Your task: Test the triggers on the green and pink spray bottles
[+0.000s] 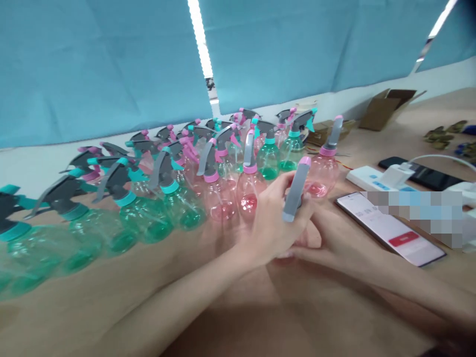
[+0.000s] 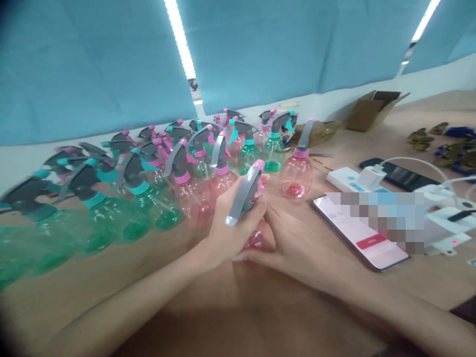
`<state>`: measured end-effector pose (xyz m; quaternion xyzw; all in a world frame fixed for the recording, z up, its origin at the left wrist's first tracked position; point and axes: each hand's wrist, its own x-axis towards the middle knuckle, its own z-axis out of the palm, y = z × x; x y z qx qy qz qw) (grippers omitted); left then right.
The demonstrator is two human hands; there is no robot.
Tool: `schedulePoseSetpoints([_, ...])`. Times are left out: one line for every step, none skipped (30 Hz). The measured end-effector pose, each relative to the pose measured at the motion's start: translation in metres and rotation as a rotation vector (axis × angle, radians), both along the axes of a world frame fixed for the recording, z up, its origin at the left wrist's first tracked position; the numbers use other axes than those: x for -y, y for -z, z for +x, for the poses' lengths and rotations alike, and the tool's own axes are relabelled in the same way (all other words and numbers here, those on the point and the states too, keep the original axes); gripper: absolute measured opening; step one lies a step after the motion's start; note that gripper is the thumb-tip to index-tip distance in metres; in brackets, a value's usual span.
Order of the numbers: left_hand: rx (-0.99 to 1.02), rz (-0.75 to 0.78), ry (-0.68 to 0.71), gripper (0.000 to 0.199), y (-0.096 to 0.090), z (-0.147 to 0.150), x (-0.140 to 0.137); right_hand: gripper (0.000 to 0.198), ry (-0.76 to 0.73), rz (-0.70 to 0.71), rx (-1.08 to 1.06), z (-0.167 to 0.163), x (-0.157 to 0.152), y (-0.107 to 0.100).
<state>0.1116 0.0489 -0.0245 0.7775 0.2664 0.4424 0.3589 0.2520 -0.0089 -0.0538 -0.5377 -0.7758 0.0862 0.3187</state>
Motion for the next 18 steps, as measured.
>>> schedulePoseSetpoints([-0.007, 0.003, -0.005, 0.02, 0.0, 0.01, -0.004, 0.052, 0.005, 0.009, -0.04, 0.006, -0.002, 0.002])
schedulePoseSetpoints([-0.017, 0.001, -0.001, 0.018, 0.0, 0.018, -0.008, 0.055, 0.004, 0.014, -0.078, 0.013, -0.004, 0.003])
schedulePoseSetpoints([-0.02, 0.002, 0.012, 0.019, -0.001, 0.026, -0.012, 0.06, 0.003, 0.021, -0.109, 0.019, -0.006, 0.002])
schedulePoseSetpoints([-0.025, 0.0, 0.033, 0.023, -0.002, 0.032, -0.017, 0.063, 0.006, 0.03, -0.121, 0.024, -0.009, 0.001])
schedulePoseSetpoints([-0.032, -0.005, 0.06, 0.03, -0.004, 0.036, -0.021, 0.063, 0.01, 0.034, -0.125, 0.029, -0.012, -0.001])
schedulePoseSetpoints([-0.044, -0.014, 0.085, 0.04, -0.007, 0.038, -0.025, 0.06, 0.004, 0.02, -0.115, 0.033, -0.015, -0.004])
schedulePoseSetpoints([-0.068, -0.031, 0.109, 0.051, -0.009, 0.039, -0.028, 0.055, -0.009, 0.001, -0.098, 0.036, -0.018, -0.007])
schedulePoseSetpoints([-0.092, -0.049, 0.113, 0.061, -0.012, 0.037, -0.029, 0.051, -0.018, -0.024, -0.068, 0.039, -0.021, -0.009])
schedulePoseSetpoints([-0.117, -0.072, 0.107, 0.069, -0.014, 0.033, -0.029, 0.047, -0.014, -0.04, -0.034, 0.041, -0.025, -0.011])
schedulePoseSetpoints([-0.128, -0.086, 0.077, 0.074, -0.015, 0.026, -0.028, 0.045, 0.0, -0.047, -0.002, 0.043, -0.028, -0.013])
schedulePoseSetpoints([-0.144, -0.081, 0.041, 0.075, -0.016, 0.018, -0.024, 0.044, 0.02, -0.048, 0.025, 0.045, -0.032, -0.014])
schedulePoseSetpoints([-0.154, -0.076, 0.008, 0.071, -0.014, 0.007, -0.019, 0.045, 0.04, -0.042, 0.044, 0.046, -0.036, -0.014])
schedulePoseSetpoints([-0.181, -0.076, -0.018, 0.065, -0.012, -0.005, -0.013, 0.046, 0.055, -0.037, 0.057, 0.047, -0.041, -0.015])
schedulePoseSetpoints([-0.21, -0.057, -0.048, 0.058, -0.007, -0.017, -0.005, 0.048, 0.064, -0.034, 0.065, 0.048, -0.046, -0.015])
schedulePoseSetpoints([-0.256, -0.054, -0.062, 0.046, -0.001, -0.03, 0.003, 0.049, 0.071, -0.032, 0.072, 0.049, -0.051, -0.015])
schedulePoseSetpoints([-0.296, -0.054, -0.069, 0.037, 0.006, -0.041, 0.01, 0.051, 0.078, -0.031, 0.082, 0.05, -0.056, -0.016])
schedulePoseSetpoints([-0.35, -0.048, -0.061, 0.033, 0.014, -0.052, 0.017, 0.051, 0.086, -0.033, 0.093, 0.05, -0.062, -0.017])
schedulePoseSetpoints([-0.421, -0.027, -0.033, 0.034, 0.022, -0.061, 0.022, 0.051, 0.097, -0.037, 0.105, 0.05, -0.068, -0.018])
